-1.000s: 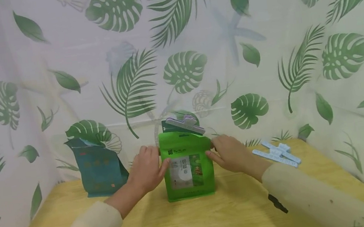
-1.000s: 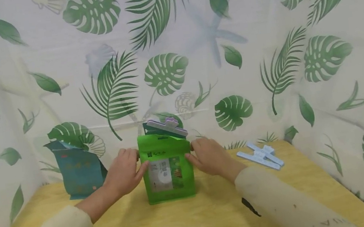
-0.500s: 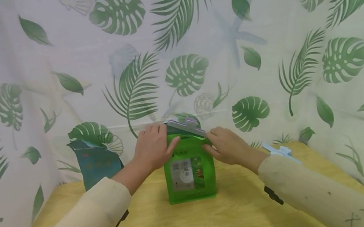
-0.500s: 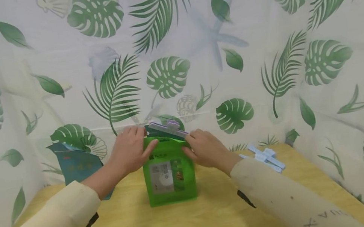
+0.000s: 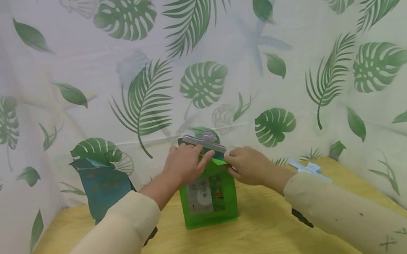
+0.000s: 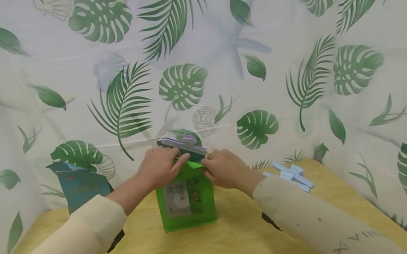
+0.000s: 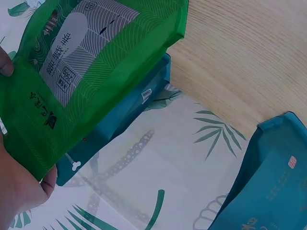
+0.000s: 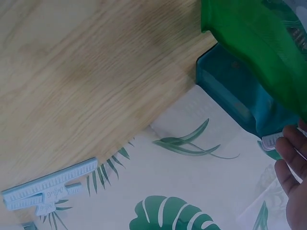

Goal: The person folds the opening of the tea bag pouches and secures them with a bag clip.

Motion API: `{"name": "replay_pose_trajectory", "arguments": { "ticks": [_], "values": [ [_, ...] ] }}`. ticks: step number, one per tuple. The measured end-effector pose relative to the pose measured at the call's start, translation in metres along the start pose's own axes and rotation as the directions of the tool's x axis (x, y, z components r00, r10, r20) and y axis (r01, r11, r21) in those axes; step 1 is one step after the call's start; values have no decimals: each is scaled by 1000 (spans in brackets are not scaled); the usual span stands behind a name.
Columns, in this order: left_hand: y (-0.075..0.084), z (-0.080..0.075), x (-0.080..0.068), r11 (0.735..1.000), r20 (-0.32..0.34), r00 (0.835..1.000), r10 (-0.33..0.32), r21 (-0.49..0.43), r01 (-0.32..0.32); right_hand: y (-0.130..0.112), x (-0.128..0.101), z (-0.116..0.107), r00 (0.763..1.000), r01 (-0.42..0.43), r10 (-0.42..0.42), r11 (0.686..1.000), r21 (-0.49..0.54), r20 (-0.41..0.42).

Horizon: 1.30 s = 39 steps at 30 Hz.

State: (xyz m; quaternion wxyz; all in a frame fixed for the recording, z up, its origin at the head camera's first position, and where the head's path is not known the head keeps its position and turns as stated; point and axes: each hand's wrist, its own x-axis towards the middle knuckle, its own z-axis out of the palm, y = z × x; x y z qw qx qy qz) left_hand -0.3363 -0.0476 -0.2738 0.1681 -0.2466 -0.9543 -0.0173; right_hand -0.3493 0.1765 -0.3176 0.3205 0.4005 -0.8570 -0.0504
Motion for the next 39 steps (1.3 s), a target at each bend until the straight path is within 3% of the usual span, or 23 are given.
{"name": "replay_pose_trajectory", "arguments": {
  "ticks": [6,13,17,20,24,27,30,34,36,39],
  "values": [
    [1,0,0,1000,-5,1000,23,12,-22,5,0,-14,997,-49,40,989,136,62],
    [2,0,-2,999,-28,998,47,4,-47,8,5,-18,975,-187,122,906,379,188],
    [2,1,-3,998,-5,998,65,-25,-65,6,5,-13,961,-209,103,878,431,255],
    [1,1,-3,996,7,997,79,-34,-79,2,5,-8,955,-210,97,887,411,279],
    [0,2,-2,995,11,995,96,-24,-96,-3,5,-2,960,-213,128,911,352,251],
    [-1,3,-2,993,1,993,114,-24,-114,-7,6,5,975,-188,143,937,295,168],
    [0,4,-2,991,-37,991,130,-32,-131,-9,6,14,993,-120,118,972,204,22],
    [0,8,-2,986,-108,981,161,-18,-164,-7,3,23,988,-44,50,998,44,-146],
    [0,11,-2,984,-139,975,176,0,-178,-6,2,24,985,-12,9,1000,-12,-170],
    [-1,14,-4,981,-168,967,191,25,-190,-2,1,20,993,25,-29,999,-33,-118]
  ]
}}
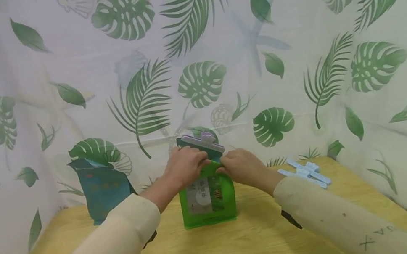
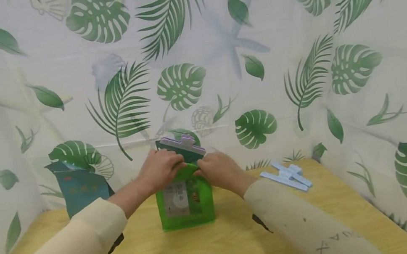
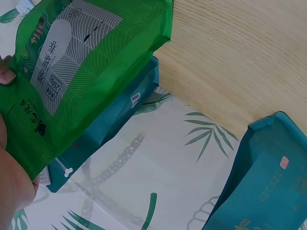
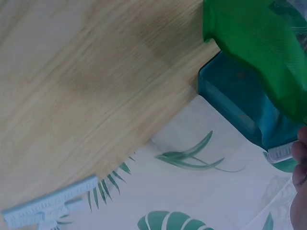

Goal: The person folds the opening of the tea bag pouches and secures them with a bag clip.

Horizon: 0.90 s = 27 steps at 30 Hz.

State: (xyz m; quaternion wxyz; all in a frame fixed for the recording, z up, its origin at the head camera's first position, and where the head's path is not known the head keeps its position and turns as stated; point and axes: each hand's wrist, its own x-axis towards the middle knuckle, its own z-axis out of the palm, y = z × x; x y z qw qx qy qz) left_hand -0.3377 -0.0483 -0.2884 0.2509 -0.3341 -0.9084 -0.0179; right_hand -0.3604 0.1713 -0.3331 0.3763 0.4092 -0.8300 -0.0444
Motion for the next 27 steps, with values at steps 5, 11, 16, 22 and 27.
{"name": "replay_pose_trajectory", "arguments": {
  "ticks": [5,11,16,22,27],
  "values": [
    [1,2,-2,1000,-37,999,9,-9,-10,21,-16,-13,986,-13,-8,992,124,169],
    [0,1,-1,999,-35,999,2,-32,-3,45,-48,-28,973,-36,11,994,103,231],
    [-1,-2,-2,999,-17,1000,-21,-35,20,63,-68,-33,973,-46,40,999,18,228],
    [0,-2,-3,999,-3,1000,-30,-36,30,76,-107,-31,914,-135,133,991,-22,384],
    [0,1,-4,999,-23,999,-30,-32,29,86,-148,-18,842,-241,260,965,-101,472]
  ]
}}
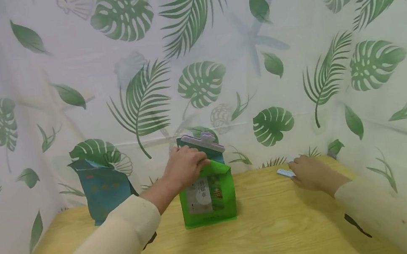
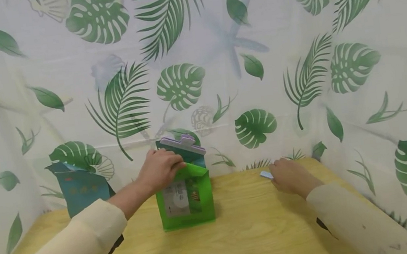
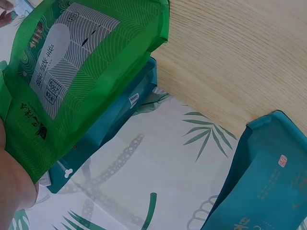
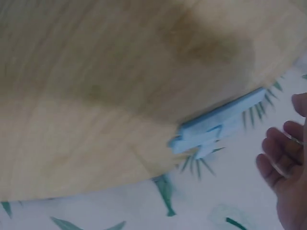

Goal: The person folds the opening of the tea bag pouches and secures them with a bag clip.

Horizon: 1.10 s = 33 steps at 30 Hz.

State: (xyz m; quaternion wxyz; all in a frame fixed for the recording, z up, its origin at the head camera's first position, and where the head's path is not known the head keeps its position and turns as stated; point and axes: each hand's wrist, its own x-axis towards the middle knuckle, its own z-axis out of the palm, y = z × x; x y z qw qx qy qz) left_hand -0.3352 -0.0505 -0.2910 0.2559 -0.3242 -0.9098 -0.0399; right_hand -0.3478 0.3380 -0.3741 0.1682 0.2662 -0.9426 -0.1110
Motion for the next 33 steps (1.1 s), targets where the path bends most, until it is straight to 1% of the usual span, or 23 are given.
{"name": "replay_pose_trajectory", "arguments": {
  "ticks": [3,5,8,10,12,14,16,17,20,22,25,29,31,33],
  "values": [
    [0,1,0,1000,-12,1000,-1,5,1,9,-14,15,996,-80,79,997,3,41],
    [1,2,-1,1000,-16,1000,-2,4,2,11,-22,22,989,-136,134,990,44,58],
    [1,2,-2,1000,-16,1000,-5,-1,5,8,-33,27,980,-192,185,974,118,66],
    [2,2,-3,1000,-16,1000,-8,-3,8,5,-37,28,981,-190,184,972,140,56],
    [2,1,-3,1000,-13,1000,-13,-4,13,3,-40,30,985,-172,167,976,133,51],
    [2,0,-3,1000,-10,1000,-16,-8,16,1,-41,30,985,-165,156,977,136,71],
    [2,0,-2,1000,-10,1000,-16,-10,16,0,-40,31,984,-169,155,971,167,92],
    [2,-1,-2,1000,-12,1000,-14,-9,14,-1,-39,31,982,-176,158,966,189,107],
    [2,-1,-2,1000,-15,1000,-12,-13,11,1,-35,31,975,-207,172,937,283,142],
    [2,0,-2,1000,-11,1000,-11,-17,11,3,-32,31,969,-228,183,921,317,166],
    [2,0,-2,1000,-4,1000,-13,-22,13,6,-25,29,952,-266,189,900,346,243],
    [2,-1,-3,1000,-1,1000,-16,-23,16,5,-18,24,932,-282,163,887,365,323],
    [2,0,-3,1000,-8,1000,-15,-25,14,3,-17,23,933,-277,151,881,384,327],
    [2,0,-3,999,-1,1000,-11,-40,11,0,-18,23,933,-279,148,874,399,328]
  ]
}}
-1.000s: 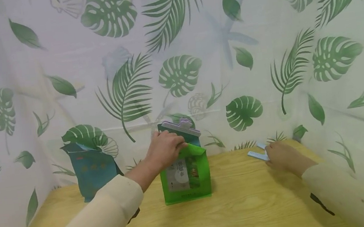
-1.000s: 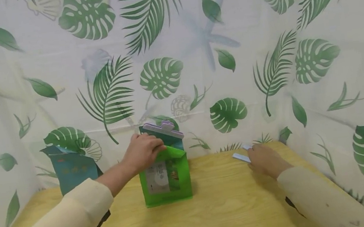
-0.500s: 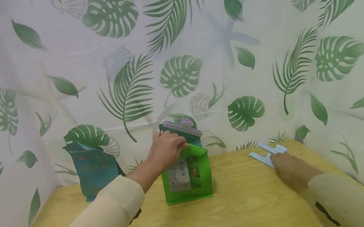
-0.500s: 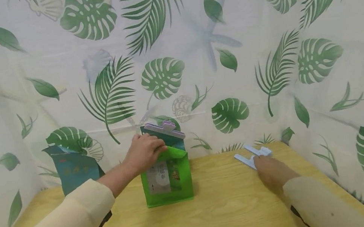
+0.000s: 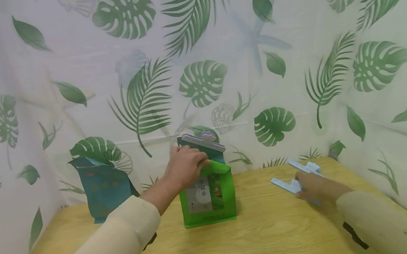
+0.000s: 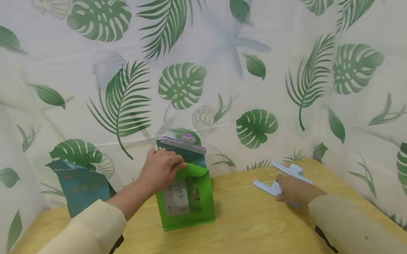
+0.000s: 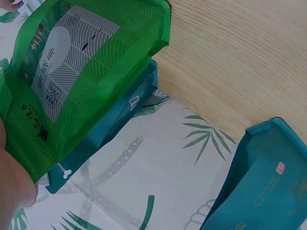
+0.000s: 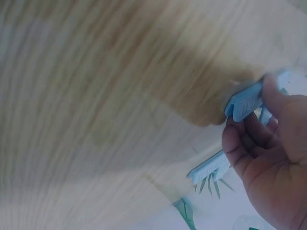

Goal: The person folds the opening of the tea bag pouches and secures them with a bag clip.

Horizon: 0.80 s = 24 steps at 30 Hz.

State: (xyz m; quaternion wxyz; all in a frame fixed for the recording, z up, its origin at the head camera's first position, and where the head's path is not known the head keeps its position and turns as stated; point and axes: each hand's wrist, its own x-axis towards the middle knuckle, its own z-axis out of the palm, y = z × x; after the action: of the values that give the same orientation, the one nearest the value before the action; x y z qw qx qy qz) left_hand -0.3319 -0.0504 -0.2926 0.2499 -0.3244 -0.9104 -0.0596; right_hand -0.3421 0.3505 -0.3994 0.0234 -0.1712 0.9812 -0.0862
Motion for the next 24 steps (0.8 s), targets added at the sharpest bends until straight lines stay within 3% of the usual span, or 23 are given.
{"name": "replay_pose_trajectory", "arguments": {
  "ticks": [7,16,20,24],
  "values": [
    [0,1,2,1000,1,1000,9,-12,-9,-10,-5,-3,997,44,-50,995,-84,-64],
    [-2,1,1,1000,16,1000,6,-8,-6,-29,4,-14,998,63,-63,998,30,-21],
    [-2,0,0,1000,23,1000,-6,-1,6,-43,9,-25,989,139,-139,990,-18,-53],
    [-1,0,0,1000,23,1000,-5,-11,5,-55,18,-38,964,236,-243,969,-71,-111]
  ]
}}
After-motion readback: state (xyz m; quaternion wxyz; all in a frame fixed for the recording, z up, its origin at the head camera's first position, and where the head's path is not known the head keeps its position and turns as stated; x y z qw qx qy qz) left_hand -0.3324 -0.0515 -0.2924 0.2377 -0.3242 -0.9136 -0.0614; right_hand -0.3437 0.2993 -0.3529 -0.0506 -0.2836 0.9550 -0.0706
